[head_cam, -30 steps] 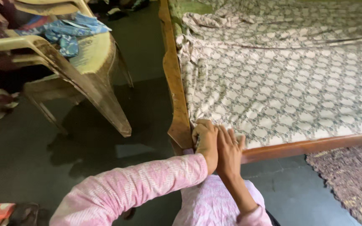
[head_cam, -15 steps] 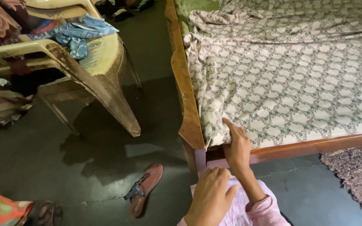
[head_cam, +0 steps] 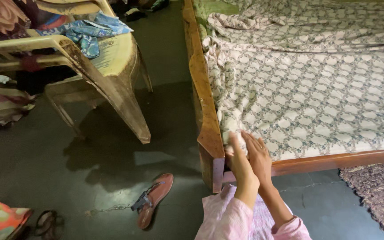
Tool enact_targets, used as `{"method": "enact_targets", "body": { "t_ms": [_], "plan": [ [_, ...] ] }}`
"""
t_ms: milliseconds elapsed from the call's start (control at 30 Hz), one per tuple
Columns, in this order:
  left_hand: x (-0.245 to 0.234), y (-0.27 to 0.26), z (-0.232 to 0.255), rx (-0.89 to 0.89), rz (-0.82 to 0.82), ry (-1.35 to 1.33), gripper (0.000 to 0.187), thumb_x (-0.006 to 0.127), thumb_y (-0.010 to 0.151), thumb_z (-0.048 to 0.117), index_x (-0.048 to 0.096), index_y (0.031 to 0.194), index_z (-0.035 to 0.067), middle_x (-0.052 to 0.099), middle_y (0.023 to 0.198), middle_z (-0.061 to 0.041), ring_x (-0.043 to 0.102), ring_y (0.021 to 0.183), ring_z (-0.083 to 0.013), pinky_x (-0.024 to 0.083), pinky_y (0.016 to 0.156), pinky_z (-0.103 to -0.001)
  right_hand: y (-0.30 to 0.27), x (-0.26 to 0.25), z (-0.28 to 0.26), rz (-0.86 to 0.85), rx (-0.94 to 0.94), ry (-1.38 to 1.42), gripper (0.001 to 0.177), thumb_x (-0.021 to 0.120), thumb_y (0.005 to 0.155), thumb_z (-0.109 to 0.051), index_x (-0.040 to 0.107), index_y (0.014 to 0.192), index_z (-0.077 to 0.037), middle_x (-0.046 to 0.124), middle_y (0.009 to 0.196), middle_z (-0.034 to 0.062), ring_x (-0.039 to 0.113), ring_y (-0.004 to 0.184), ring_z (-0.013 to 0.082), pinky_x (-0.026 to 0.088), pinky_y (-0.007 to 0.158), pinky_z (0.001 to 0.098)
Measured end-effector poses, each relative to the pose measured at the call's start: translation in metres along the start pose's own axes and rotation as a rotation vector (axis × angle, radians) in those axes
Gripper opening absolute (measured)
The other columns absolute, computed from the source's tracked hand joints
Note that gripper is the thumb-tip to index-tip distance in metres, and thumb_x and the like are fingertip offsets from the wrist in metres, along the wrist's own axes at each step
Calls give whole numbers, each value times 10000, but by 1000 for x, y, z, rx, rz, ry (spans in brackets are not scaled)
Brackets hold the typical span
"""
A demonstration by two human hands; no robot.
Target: The person spreads a patterned bedsheet over a wooden bed frame, smoothing it across the surface and tucking the edges under the mattress. They work along the sides and corners to secure the sheet, then smooth the top surface.
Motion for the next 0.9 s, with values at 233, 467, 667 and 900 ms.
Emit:
{"method": "enact_targets", "body": {
  "t_ms": [233,467,667,900],
  "plan": [
    [6,-6,5,-134,104,-377,592,664,868,486,636,1311,94,689,1244,-67,655,1100,-231,530,934,-394,2,-24,26,-333,116,397,829,690,766,-9,393,1538,-79,521,1502,167,487,1389,287,284,1199,450],
    [-15,3,-20,-234,53,-637,548,568,951,464,610,1324,65,669,1279,-117,633,1165,-292,532,1007,-466,11,-52,2,-482,387,861,756,590,894,-158,331,1602,-117,474,1558,163,462,1397,236,329,1158,367],
    [-64,-48,-13,-165,-89,-341,518,527,923,342,522,1397,133,592,1443,-75,549,1369,-255,397,1126,-512,-2,-10,-11,-471,-71,-5,801,350,1033,-485,139,1608,31,72,1710,200,16,1583,291,-52,1232,491],
    [-142,-78,8,404,-259,662,418,605,811,36,656,1225,58,572,1430,-153,550,1357,-257,489,1056,-413,-36,-5,-24,-360,-272,-113,867,411,990,-462,176,1490,207,82,1638,296,7,1563,395,-21,1237,496]
  ]
}}
Point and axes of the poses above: each hand's wrist, its own y-axis towards the middle knuckle, its own x-axis out of the palm, z = x × y, the point moved 1 cm from there along y, towards the middle knuckle
